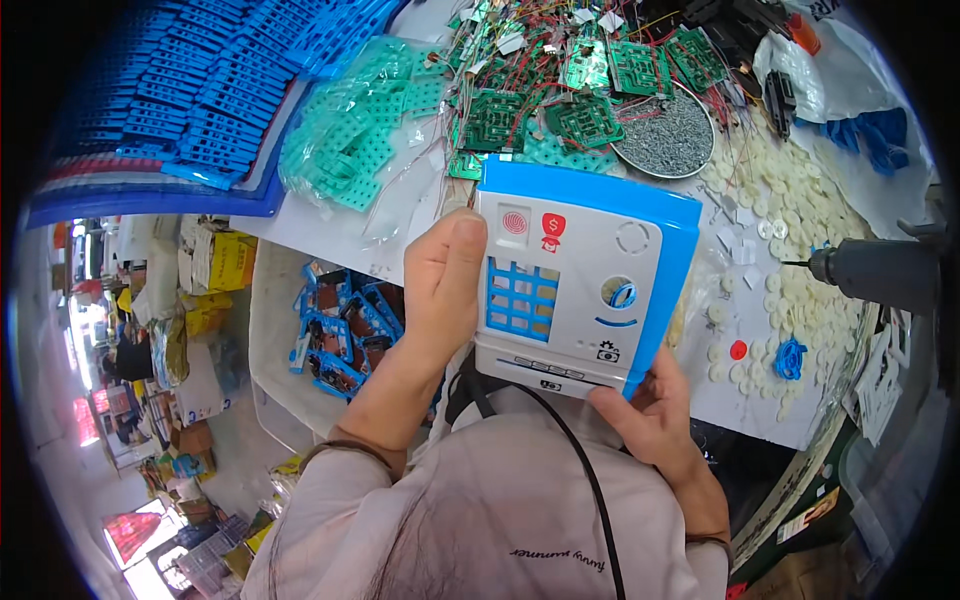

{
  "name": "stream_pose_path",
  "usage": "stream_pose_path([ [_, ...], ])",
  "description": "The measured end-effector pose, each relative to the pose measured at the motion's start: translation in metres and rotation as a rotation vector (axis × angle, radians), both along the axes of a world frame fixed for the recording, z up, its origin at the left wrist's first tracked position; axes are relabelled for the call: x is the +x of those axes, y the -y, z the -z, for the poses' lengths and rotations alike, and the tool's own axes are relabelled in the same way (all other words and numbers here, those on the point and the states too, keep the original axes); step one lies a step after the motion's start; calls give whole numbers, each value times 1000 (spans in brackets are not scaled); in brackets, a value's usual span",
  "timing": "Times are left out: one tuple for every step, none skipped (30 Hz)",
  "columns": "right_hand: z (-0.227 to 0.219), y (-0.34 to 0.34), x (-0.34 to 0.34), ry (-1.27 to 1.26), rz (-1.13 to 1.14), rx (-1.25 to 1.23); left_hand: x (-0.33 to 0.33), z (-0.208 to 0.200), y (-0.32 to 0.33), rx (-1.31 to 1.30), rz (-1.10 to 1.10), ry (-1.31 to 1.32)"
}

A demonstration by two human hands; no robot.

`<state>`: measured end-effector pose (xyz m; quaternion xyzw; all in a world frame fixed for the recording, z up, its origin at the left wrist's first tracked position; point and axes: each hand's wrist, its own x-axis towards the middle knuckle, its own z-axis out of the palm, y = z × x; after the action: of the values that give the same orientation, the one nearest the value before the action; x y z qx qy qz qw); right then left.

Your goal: Assembling the components of a blue electronic device using a power screwdriver.

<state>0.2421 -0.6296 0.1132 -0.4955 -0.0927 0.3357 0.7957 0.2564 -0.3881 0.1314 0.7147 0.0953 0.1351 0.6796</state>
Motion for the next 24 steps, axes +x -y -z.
stream_pose_path([
  [0, 1, 0, 38, 7, -11, 0, 4, 0, 26, 13, 18],
  [0, 1, 1, 76, 13, -22, 1, 6, 0, 53, 27, 35],
  [0, 1, 2, 114, 19, -33, 4, 5, -1, 25, 41, -14],
  [1, 2, 2, 74, 37, -24, 7, 2, -2, -2, 52, -64],
  [3, 2, 2, 35, 55, -15, 7, 1, -3, -30, 63, -114],
  [4, 2, 2, -4, 72, -6, 3, 1, 0, 14, 51, -121],
  [4, 1, 4, -6, 88, 14, -4, 1, 4, 60, 39, -127],
  [4, 1, 5, -7, 104, 35, -12, 1, 8, 106, 28, -134],
  [4, 1, 6, -9, 120, 55, -17, 1, 12, 152, 16, -140],
  [4, 0, 6, -26, 110, 63, -20, 3, 14, 117, 8, -128],
  [4, -1, 5, -44, 100, 71, -23, 4, 16, 83, -1, -116],
  [5, -3, 3, -62, 91, 79, -25, 6, 16, 49, -9, -104],
  [4, -3, 2, -52, 106, 65, -26, 9, 15, 100, -2, -84],
  [4, -3, 1, -42, 122, 52, -26, 16, 13, 150, 5, -64],
  [4, -3, 0, -32, 139, 38, -27, 21, 11, 201, 14, -43],
  [5, -2, 0, -17, 148, 16, -27, 25, 11, 223, 23, -20],
  [8, 0, -1, -2, 158, -6, -28, 28, 11, 245, 34, 3],
  [9, 3, 0, 12, 169, -28, -27, 29, 11, 266, 45, 27],
  [8, 8, 2, 102, 181, -70, -23, 30, 9, 370, 62, 57],
  [4, 16, 5, 192, 194, -116, -15, 30, 6, 468, 82, 88],
  [2, 20, 10, 280, 205, -165, -8, 27, 4, 565, 103, 120],
  [1, 24, 16, 437, 281, -220, -5, 22, -2, 404, 168, 2],
  [4, 35, 35, 718, 239, -260, -4, 17, -8, 250, 206, -122],
  [4, 45, 56, 996, 182, -290, -5, 7, -9, -17, 271, -282],
])
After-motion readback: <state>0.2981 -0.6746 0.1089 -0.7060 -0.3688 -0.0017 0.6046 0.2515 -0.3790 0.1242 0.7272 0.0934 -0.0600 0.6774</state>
